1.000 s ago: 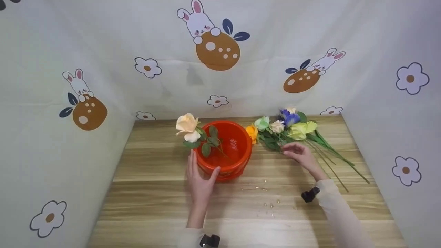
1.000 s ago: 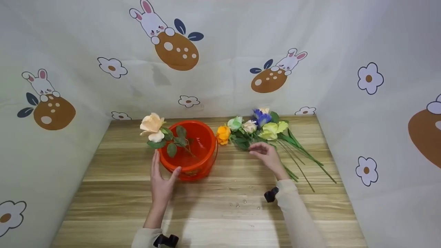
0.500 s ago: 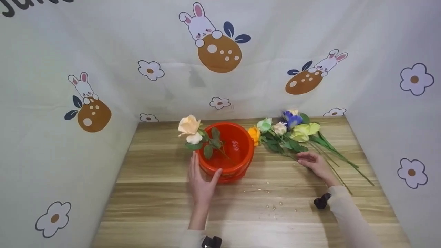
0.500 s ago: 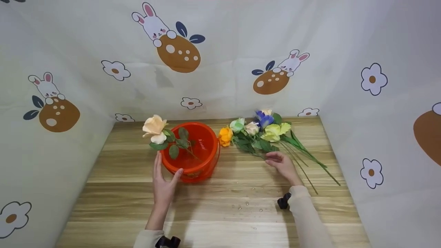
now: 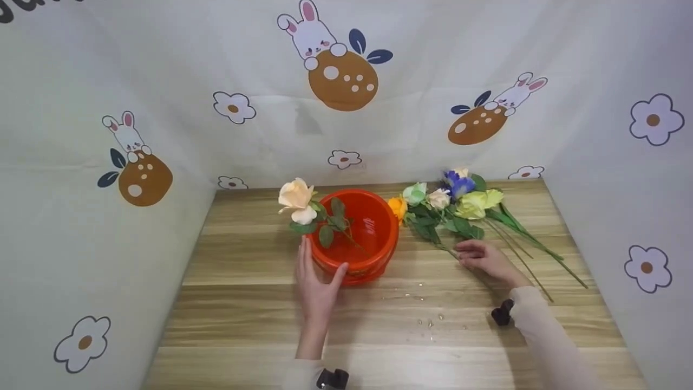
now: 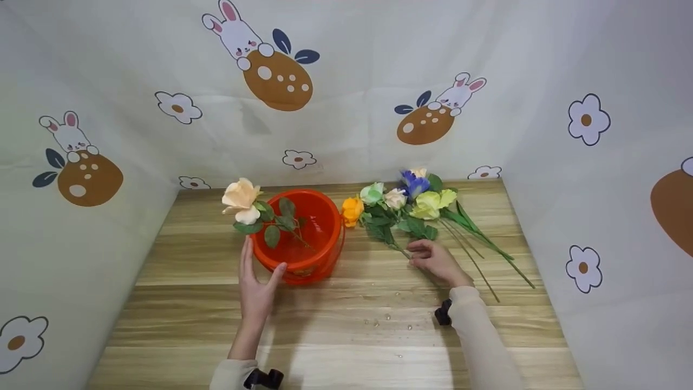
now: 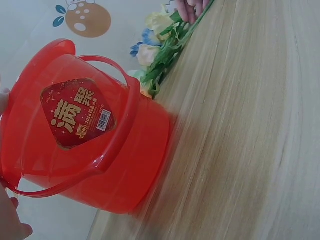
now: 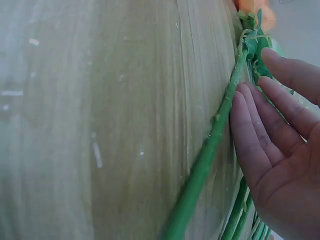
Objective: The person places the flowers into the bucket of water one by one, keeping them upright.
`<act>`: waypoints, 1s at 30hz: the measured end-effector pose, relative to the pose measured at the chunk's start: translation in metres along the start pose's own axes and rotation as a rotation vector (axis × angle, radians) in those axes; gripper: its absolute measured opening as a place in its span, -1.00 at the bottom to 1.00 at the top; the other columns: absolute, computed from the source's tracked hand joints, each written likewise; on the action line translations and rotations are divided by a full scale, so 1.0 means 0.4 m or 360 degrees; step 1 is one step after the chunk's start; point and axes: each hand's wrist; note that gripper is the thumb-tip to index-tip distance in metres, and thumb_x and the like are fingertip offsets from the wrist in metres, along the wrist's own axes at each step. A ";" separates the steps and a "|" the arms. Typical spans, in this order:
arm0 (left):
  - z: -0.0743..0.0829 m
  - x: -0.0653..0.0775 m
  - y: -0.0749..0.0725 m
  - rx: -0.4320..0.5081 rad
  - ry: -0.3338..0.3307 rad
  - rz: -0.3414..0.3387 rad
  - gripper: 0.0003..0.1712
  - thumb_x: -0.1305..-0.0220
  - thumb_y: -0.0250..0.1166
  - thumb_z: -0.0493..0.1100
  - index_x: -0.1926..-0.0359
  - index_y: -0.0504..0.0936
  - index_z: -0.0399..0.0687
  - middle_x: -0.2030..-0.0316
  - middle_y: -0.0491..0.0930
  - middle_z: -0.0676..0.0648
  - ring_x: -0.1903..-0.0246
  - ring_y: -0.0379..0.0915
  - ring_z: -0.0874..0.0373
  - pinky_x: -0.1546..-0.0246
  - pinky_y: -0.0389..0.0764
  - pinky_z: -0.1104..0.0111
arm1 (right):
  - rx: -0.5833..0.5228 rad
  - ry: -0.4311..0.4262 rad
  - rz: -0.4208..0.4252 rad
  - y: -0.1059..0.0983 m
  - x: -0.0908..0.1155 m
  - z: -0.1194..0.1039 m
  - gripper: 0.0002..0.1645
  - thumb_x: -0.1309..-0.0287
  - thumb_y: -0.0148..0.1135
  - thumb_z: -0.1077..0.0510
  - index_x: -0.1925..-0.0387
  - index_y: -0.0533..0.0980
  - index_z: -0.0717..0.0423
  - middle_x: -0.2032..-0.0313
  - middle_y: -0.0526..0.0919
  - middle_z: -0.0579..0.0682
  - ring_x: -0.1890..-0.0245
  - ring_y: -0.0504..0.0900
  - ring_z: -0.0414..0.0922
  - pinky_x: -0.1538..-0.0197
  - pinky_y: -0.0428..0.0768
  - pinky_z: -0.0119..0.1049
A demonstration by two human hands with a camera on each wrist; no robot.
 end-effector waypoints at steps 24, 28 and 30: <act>0.000 0.001 0.007 0.0032 0.0048 0.0048 0.13 -0.07 0.52 0.10 -0.56 0.09 0.11 -0.56 0.09 0.05 -0.55 -0.04 -0.04 -0.53 0.09 -0.07 | 0.0550 -0.0043 -0.0002 0.031 -0.056 -0.017 -0.59 0.01 0.45 0.33 0.04 0.64 0.27 0.34 0.64 0.12 0.40 0.50 -0.32 0.29 0.52 -0.51; -0.001 0.001 0.005 0.0014 0.0068 0.0054 0.13 -0.06 0.51 0.16 -0.56 0.10 0.10 -0.56 0.10 0.03 -0.54 -0.01 -0.06 -0.52 0.11 -0.07 | 0.0474 -0.0016 0.0014 0.034 -0.054 -0.019 -0.62 -0.02 0.40 0.36 0.05 0.63 0.31 0.29 0.68 0.19 0.37 0.56 -0.30 0.27 0.55 -0.52; -0.002 0.001 0.004 0.0006 0.0070 0.0048 0.14 -0.07 0.49 0.20 -0.56 0.10 0.11 -0.56 0.09 0.03 -0.54 -0.02 -0.06 -0.52 0.11 -0.08 | 0.0374 -0.0005 0.0008 0.034 -0.052 -0.018 -0.61 -0.04 0.38 0.39 0.03 0.60 0.37 0.26 0.68 0.27 0.35 0.59 -0.28 0.26 0.59 -0.53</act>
Point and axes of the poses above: each hand's wrist, its own x-axis away from the middle knuckle, its own y-axis out of the palm, z = x × y
